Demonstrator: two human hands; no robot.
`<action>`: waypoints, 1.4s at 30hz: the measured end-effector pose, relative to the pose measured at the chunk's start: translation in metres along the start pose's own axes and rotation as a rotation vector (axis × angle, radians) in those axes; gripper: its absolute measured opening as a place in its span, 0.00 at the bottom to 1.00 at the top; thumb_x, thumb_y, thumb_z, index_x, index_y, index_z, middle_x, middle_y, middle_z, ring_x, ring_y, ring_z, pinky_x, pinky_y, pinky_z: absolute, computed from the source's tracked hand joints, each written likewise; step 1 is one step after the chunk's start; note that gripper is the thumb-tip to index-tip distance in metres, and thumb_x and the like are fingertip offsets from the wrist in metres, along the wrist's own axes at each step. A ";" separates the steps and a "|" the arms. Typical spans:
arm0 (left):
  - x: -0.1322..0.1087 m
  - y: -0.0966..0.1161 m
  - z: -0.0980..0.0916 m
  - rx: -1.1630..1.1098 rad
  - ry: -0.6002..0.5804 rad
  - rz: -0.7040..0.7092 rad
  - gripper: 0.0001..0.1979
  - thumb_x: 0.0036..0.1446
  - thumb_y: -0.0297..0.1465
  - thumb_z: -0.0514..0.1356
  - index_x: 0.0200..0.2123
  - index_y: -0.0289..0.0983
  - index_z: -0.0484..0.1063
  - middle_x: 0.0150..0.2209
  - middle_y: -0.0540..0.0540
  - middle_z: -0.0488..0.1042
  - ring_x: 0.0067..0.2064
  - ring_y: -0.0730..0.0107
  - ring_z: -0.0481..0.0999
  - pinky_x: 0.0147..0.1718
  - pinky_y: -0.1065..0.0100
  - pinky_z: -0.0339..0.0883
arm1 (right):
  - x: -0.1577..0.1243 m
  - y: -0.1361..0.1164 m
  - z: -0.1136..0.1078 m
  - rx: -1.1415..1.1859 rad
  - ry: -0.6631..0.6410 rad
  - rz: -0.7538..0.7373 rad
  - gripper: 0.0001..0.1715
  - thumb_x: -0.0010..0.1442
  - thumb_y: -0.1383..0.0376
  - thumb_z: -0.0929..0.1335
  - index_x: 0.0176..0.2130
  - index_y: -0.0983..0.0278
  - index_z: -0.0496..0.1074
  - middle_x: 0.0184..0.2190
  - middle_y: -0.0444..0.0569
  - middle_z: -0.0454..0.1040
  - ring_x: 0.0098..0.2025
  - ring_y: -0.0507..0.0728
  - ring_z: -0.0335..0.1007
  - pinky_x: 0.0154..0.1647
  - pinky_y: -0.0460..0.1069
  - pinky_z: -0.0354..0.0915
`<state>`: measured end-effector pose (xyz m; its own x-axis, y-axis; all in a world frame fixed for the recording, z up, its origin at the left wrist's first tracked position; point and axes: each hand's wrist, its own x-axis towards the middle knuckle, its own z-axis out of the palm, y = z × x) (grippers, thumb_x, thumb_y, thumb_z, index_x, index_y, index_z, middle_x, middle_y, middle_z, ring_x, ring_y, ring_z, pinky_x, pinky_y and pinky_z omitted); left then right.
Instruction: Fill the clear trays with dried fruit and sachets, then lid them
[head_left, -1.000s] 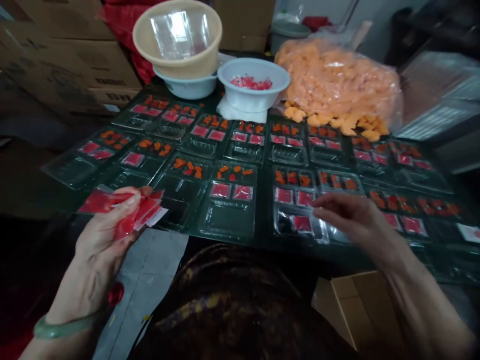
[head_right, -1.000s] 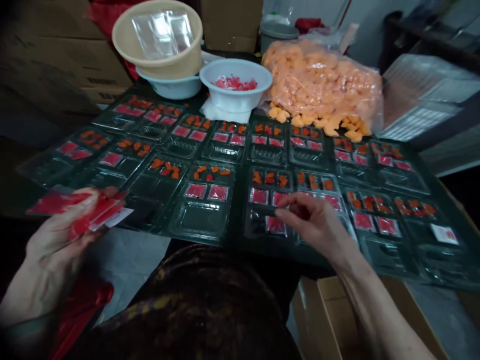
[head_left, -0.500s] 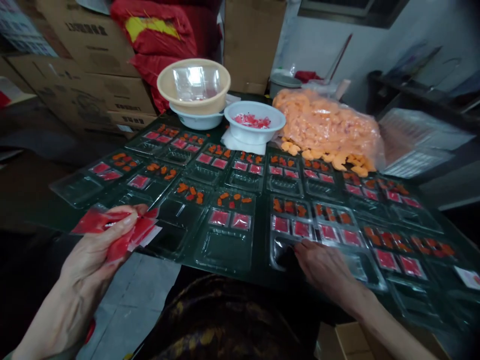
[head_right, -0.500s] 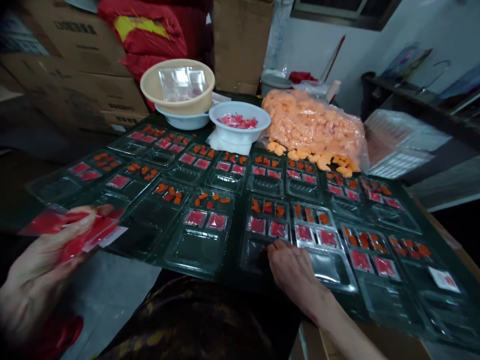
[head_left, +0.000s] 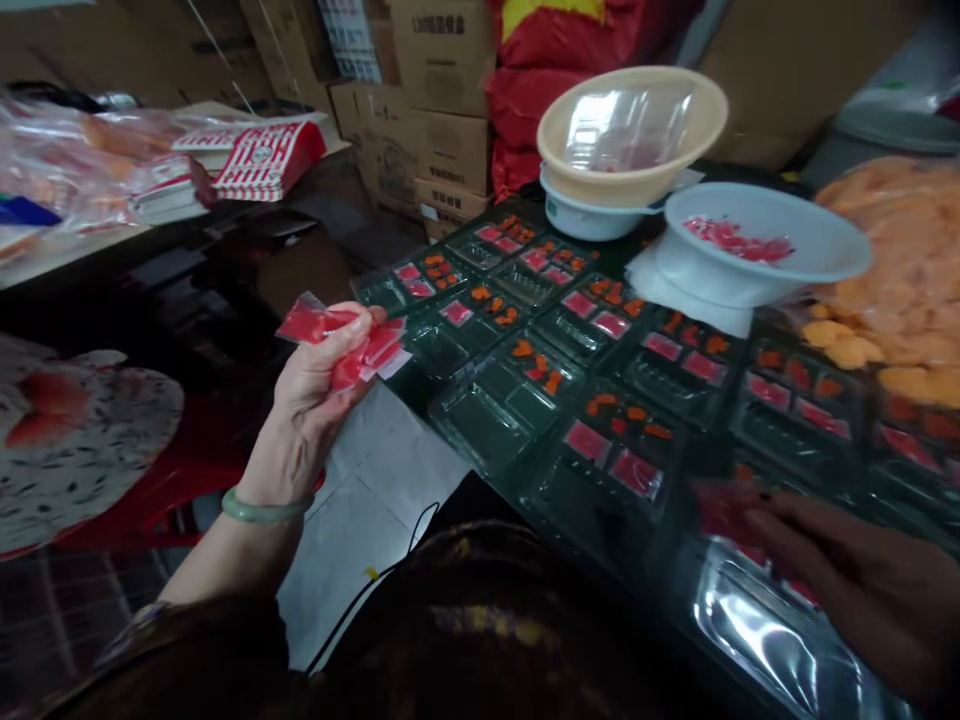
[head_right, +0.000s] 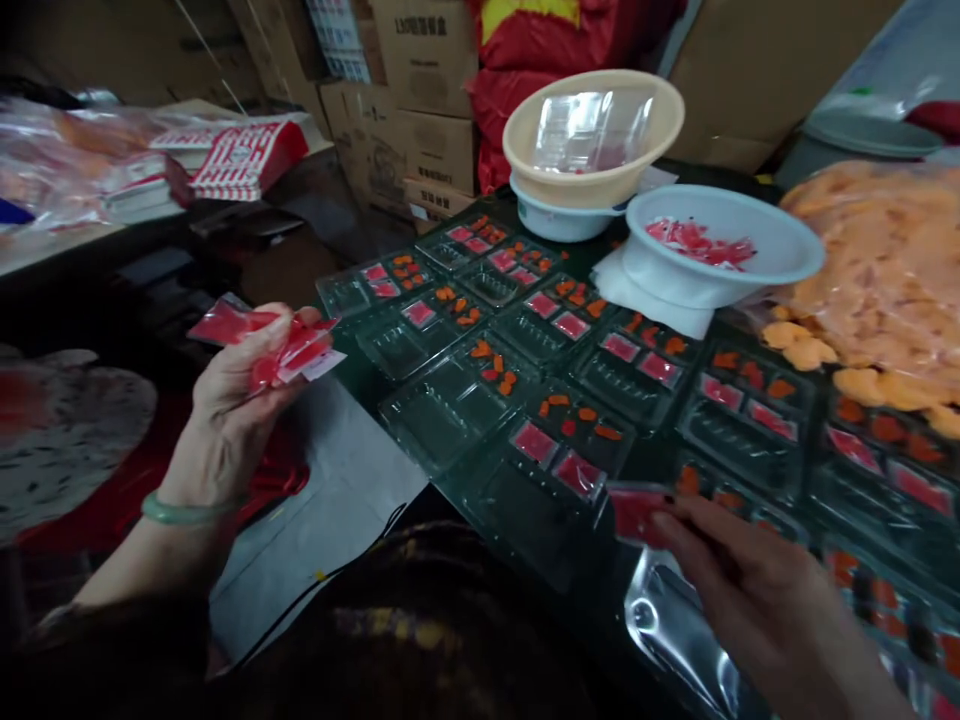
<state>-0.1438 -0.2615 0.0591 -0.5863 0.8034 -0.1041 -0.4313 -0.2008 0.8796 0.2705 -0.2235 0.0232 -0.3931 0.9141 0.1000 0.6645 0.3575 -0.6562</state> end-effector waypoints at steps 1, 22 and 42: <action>-0.001 0.001 -0.005 -0.003 0.009 -0.007 0.06 0.45 0.20 0.63 0.27 0.33 0.69 0.31 0.47 0.75 0.29 0.75 0.74 0.30 0.74 0.72 | 0.015 -0.017 0.008 0.016 -0.013 -0.009 0.11 0.53 0.53 0.66 0.31 0.55 0.73 0.16 0.43 0.69 0.14 0.54 0.61 0.13 0.47 0.58; 0.019 -0.040 -0.012 0.076 -0.209 -0.285 0.09 0.40 0.27 0.69 0.27 0.33 0.73 0.31 0.47 0.73 0.31 0.73 0.75 0.30 0.75 0.71 | 0.142 -0.100 0.110 0.075 -0.083 0.150 0.17 0.54 0.52 0.63 0.28 0.63 0.68 0.22 0.44 0.66 0.23 0.52 0.60 0.24 0.46 0.53; 0.023 -0.044 0.009 -0.108 -0.164 -0.313 0.08 0.43 0.23 0.66 0.29 0.32 0.70 0.24 0.50 0.71 0.25 0.77 0.73 0.27 0.74 0.70 | 0.155 -0.123 0.157 -0.013 0.185 -0.359 0.10 0.55 0.66 0.64 0.38 0.64 0.71 0.38 0.53 0.69 0.39 0.59 0.65 0.39 0.56 0.64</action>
<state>-0.1323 -0.2293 0.0215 -0.3007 0.9128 -0.2764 -0.6476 0.0174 0.7618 0.0275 -0.1560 0.0019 -0.4810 0.7494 0.4550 0.5144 0.6616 -0.5457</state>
